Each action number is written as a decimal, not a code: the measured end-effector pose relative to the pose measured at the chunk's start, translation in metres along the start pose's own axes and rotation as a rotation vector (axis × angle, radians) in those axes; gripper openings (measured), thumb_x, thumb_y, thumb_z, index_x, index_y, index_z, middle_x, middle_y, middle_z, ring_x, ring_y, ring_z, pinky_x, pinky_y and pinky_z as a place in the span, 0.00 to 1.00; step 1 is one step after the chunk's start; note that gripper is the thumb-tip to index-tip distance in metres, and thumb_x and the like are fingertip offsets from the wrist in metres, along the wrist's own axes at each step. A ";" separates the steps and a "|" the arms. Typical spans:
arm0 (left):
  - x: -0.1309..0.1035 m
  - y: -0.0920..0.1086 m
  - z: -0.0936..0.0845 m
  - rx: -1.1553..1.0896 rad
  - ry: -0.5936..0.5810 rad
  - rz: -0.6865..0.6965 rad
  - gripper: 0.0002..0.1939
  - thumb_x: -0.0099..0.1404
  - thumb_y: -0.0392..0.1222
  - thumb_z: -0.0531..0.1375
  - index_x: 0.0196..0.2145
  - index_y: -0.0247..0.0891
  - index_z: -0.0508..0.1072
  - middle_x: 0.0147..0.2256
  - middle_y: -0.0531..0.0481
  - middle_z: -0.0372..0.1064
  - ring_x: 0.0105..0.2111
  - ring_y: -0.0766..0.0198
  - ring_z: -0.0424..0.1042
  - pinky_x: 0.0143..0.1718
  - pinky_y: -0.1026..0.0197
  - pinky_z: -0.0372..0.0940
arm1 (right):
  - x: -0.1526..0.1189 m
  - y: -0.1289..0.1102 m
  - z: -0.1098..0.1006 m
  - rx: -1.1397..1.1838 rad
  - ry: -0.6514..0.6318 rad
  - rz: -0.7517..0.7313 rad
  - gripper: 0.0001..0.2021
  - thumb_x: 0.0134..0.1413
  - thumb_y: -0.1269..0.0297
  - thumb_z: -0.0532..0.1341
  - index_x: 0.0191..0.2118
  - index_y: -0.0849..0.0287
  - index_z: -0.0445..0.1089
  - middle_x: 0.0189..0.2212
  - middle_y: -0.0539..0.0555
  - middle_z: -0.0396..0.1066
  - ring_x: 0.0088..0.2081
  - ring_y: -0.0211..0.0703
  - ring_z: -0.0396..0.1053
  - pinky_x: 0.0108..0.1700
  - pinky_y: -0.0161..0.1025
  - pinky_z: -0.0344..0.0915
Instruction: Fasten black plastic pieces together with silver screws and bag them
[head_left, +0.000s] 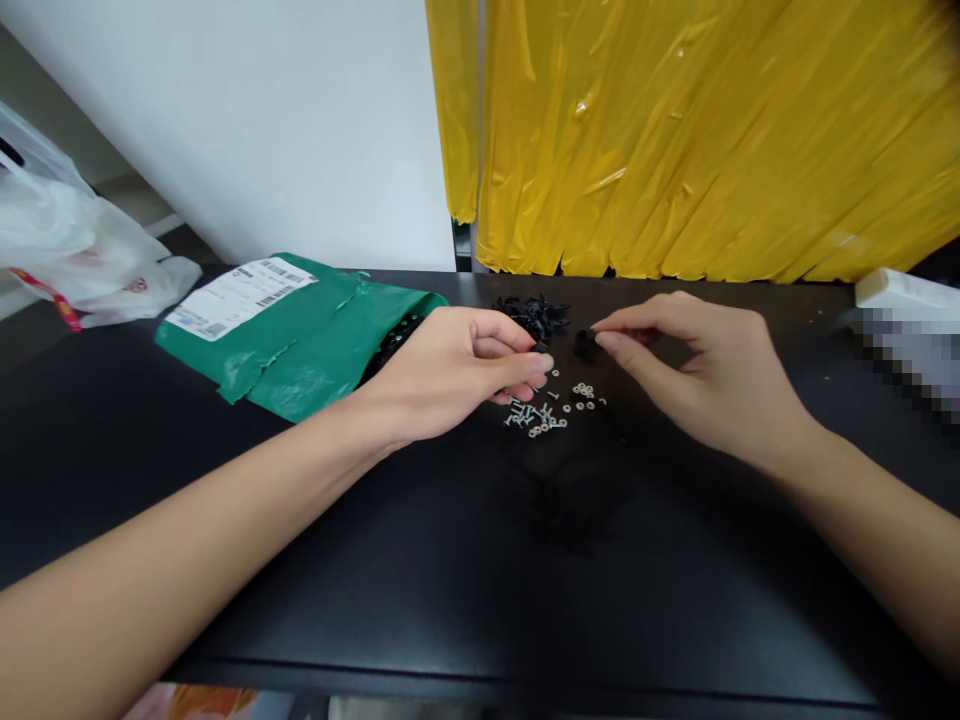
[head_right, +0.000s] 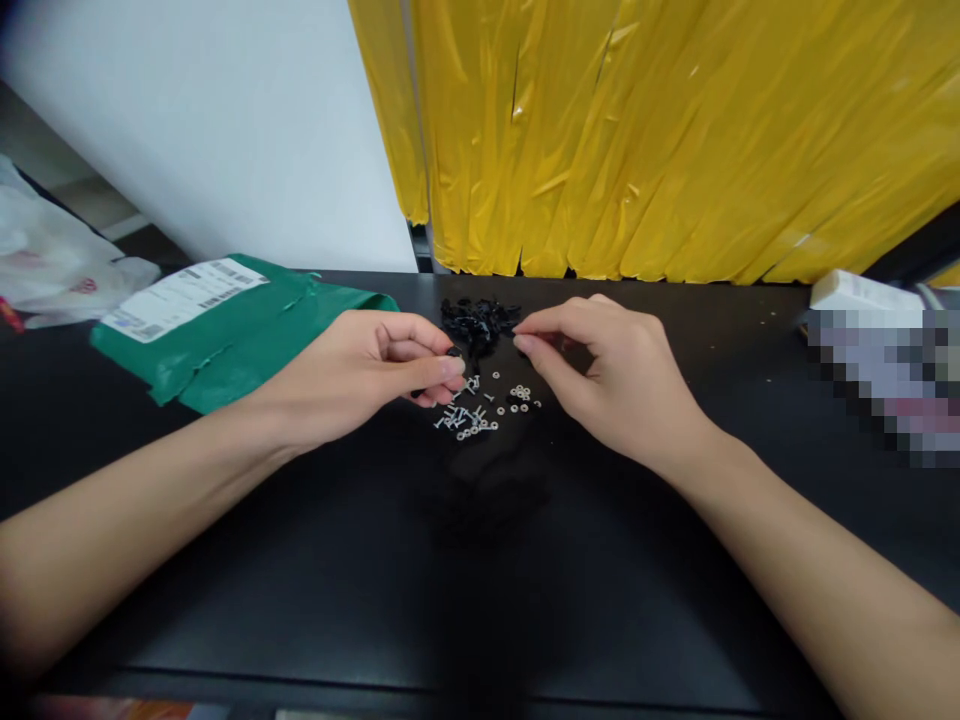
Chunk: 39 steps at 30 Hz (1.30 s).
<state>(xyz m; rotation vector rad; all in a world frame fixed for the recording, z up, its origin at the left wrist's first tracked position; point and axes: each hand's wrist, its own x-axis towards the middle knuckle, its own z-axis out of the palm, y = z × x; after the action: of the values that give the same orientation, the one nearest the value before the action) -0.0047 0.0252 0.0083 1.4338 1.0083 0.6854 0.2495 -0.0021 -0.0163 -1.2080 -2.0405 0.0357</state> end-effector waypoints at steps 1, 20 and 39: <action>0.001 0.000 -0.001 -0.013 0.028 0.002 0.10 0.62 0.36 0.77 0.36 0.35 0.79 0.30 0.51 0.84 0.30 0.69 0.80 0.35 0.68 0.75 | 0.000 0.003 0.000 -0.019 -0.056 0.021 0.07 0.71 0.62 0.66 0.43 0.53 0.83 0.37 0.56 0.84 0.38 0.52 0.77 0.41 0.50 0.69; -0.001 0.000 0.003 0.144 0.060 0.031 0.06 0.65 0.33 0.73 0.38 0.37 0.80 0.30 0.53 0.84 0.29 0.69 0.80 0.35 0.68 0.74 | -0.005 -0.007 0.027 -0.016 -0.343 0.177 0.07 0.66 0.54 0.71 0.42 0.49 0.84 0.41 0.56 0.78 0.48 0.58 0.68 0.51 0.54 0.60; -0.002 -0.003 0.006 0.141 0.073 0.094 0.07 0.61 0.32 0.72 0.35 0.39 0.80 0.28 0.54 0.84 0.29 0.69 0.81 0.33 0.68 0.74 | 0.001 -0.018 0.011 0.575 -0.065 0.327 0.07 0.54 0.57 0.80 0.34 0.50 0.86 0.32 0.49 0.84 0.34 0.43 0.79 0.38 0.39 0.74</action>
<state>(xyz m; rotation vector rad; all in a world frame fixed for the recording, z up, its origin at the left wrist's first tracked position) -0.0016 0.0202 0.0045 1.5966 1.0686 0.7519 0.2285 -0.0075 -0.0166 -1.1512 -1.6876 0.7718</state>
